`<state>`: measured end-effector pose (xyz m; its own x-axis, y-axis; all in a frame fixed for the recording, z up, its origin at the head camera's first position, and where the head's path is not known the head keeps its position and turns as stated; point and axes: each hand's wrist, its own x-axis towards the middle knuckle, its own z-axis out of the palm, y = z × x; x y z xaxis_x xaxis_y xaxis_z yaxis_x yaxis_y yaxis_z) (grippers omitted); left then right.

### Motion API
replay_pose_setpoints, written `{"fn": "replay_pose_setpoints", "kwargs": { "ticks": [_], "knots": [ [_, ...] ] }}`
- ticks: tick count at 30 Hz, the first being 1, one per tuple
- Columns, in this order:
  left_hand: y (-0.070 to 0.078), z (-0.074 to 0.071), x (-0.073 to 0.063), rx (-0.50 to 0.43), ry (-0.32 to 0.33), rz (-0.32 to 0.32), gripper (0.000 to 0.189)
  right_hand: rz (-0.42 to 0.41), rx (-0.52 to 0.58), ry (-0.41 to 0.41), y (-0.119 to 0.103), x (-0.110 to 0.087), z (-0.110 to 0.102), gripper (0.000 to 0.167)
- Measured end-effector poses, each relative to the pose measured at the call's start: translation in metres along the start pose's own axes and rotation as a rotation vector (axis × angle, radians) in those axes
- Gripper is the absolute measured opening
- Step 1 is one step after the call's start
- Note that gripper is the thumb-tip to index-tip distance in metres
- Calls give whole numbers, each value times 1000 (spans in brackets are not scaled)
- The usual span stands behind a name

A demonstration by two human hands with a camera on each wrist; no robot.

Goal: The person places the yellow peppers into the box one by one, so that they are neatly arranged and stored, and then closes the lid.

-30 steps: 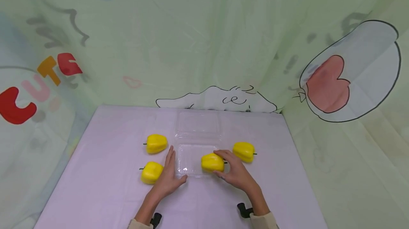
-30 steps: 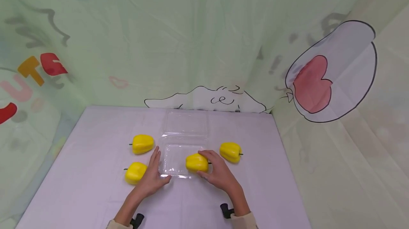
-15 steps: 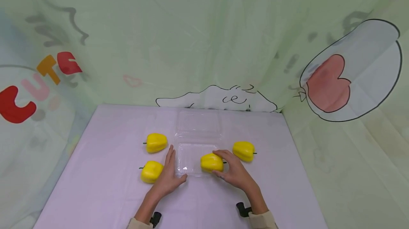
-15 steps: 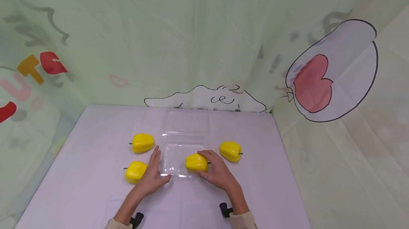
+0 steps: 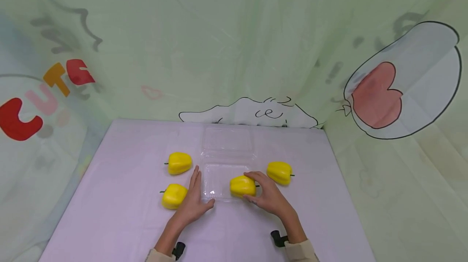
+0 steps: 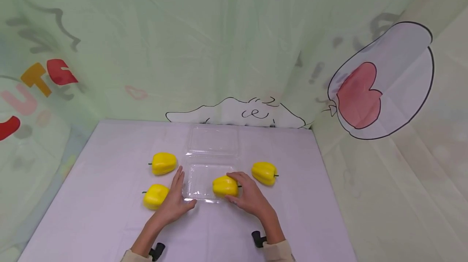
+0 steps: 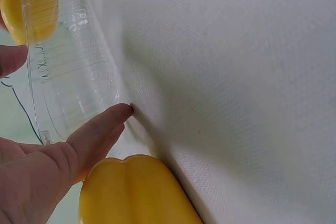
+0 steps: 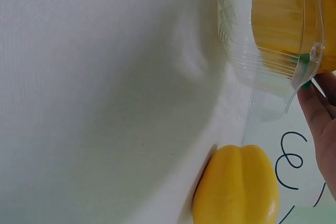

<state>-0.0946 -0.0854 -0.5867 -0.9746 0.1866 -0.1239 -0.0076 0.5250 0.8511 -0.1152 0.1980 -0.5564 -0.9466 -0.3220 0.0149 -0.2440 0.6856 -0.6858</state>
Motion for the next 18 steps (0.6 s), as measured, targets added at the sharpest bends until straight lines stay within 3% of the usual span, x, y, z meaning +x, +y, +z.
{"fn": "replay_pose_setpoints", "kwargs": {
  "ticks": [18],
  "knots": [
    [-1, 2, 0, 11, 5, 12, 109, 31, 15, -9, 1, 1, 3, 69]
  ]
}}
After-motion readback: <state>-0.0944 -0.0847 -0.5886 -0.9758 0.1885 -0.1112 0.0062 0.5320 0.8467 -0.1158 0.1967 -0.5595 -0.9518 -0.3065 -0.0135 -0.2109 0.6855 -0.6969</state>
